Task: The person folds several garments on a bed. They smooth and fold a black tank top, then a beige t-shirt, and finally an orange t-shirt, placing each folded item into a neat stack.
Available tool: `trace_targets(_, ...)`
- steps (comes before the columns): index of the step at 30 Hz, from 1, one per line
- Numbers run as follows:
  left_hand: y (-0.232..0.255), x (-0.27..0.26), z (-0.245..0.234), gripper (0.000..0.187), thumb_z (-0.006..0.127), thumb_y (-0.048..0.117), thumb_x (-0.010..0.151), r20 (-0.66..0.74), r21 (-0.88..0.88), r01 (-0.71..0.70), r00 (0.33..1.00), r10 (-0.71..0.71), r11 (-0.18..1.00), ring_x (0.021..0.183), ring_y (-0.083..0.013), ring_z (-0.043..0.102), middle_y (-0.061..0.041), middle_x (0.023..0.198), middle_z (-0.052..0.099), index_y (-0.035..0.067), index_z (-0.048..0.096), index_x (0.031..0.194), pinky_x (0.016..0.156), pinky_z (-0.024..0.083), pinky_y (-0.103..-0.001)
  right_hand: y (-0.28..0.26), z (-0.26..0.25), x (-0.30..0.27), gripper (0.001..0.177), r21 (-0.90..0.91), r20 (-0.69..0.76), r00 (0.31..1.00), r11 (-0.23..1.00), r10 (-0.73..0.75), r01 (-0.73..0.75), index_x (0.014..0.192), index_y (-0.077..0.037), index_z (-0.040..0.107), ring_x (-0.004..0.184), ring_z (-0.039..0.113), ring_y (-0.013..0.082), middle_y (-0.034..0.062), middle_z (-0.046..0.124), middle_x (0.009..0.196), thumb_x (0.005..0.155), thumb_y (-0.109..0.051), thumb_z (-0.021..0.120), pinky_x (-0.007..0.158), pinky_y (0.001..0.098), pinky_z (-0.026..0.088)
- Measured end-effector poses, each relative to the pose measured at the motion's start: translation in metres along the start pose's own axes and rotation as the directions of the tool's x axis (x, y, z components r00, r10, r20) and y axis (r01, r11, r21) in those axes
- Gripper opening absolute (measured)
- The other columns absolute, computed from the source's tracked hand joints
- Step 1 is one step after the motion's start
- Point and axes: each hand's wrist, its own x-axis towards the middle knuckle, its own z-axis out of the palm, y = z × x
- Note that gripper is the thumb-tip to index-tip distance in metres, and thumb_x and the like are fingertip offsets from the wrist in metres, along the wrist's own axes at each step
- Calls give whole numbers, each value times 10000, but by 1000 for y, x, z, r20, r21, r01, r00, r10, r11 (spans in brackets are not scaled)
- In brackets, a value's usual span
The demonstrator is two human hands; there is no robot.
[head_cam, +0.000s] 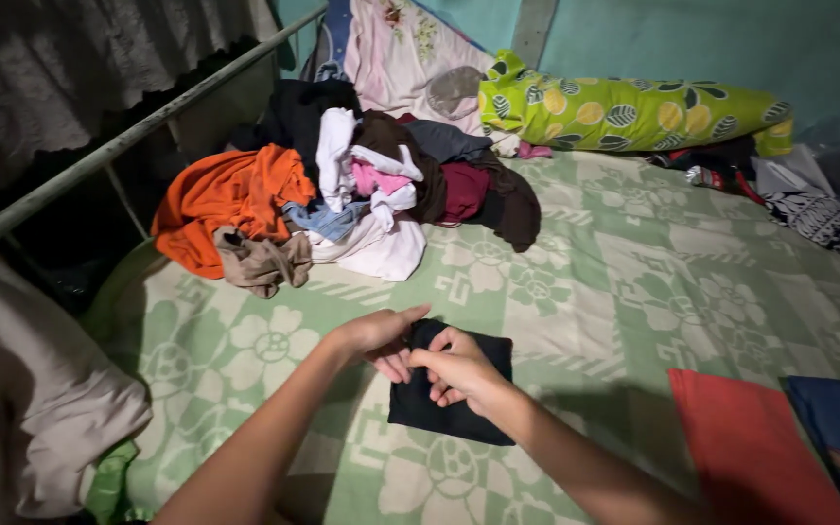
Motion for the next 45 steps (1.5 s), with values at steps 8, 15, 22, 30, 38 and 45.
trace_targets(8, -1, 7, 12, 478, 878, 298, 767, -277, 48, -244, 929, 247, 969, 559, -280, 688, -229, 736, 705, -134, 674, 785, 480, 587, -384, 47, -10, 14, 415, -170, -306, 680, 741, -667, 650, 1206, -14, 615, 952, 643, 238, 145, 664, 1061, 867, -239, 693, 836, 402, 526)
trace_targets(15, -11, 31, 17, 158, 728, 78, 768, -327, 309, -356, 831, 450, 882, 720, -339, 763, -191, 789, 723, -30, 648, 850, 654, 619, -445, 50, 51, -22, 952, -866, -100, 888, 479, -450, 145, 1601, -42, 128, 1503, -80, 517, 250, -59, 1659, 948, -605, 532, 1182, 633, -44)
trace_targets(22, -13, 31, 19, 314, 798, 203, 733, -322, 747, -289, 631, 706, 598, 959, -431, 661, -259, 942, 686, -42, 710, 909, 825, 534, -480, 26, 52, -40, 860, -853, -92, 882, 493, -463, 170, 1557, -37, 228, 1484, -19, 540, 274, 15, 1643, 971, -598, 512, 1152, 671, -19)
trace_targets(30, 22, -23, 34, 586, 808, 542, 738, -354, 631, 1, 890, 287, 775, 661, -299, 759, -185, 824, 763, -14, 772, 918, 663, 607, -399, 42, -16, -16, 601, -728, -435, 569, 644, -699, 234, 1359, -85, 550, 1300, 446, 436, 199, 496, 1441, 824, -300, 718, 1072, 528, 356)
trace_targets(38, 32, -37, 39, 646, 973, 407, 606, -192, 739, 94, 979, 75, 667, 659, -283, 754, -195, 873, 779, -89, 759, 961, 552, 590, -365, 18, -56, 50, 716, -745, 23, 915, 604, -403, 284, 1317, -58, 587, 1192, 631, 341, 192, 674, 1241, 683, -307, 809, 1005, 394, 494)
trace_targets(45, -1, -6, 26, 775, 894, 57, 603, 64, 574, -413, 883, 464, 707, 1076, -292, 725, -156, 1171, 745, 76, 589, 1315, 885, 572, -359, 16, -63, 76, 749, -618, 146, 860, 633, -489, 465, 1263, 9, 616, 1099, 660, 275, 181, 688, 1166, 623, -237, 917, 940, 342, 517)
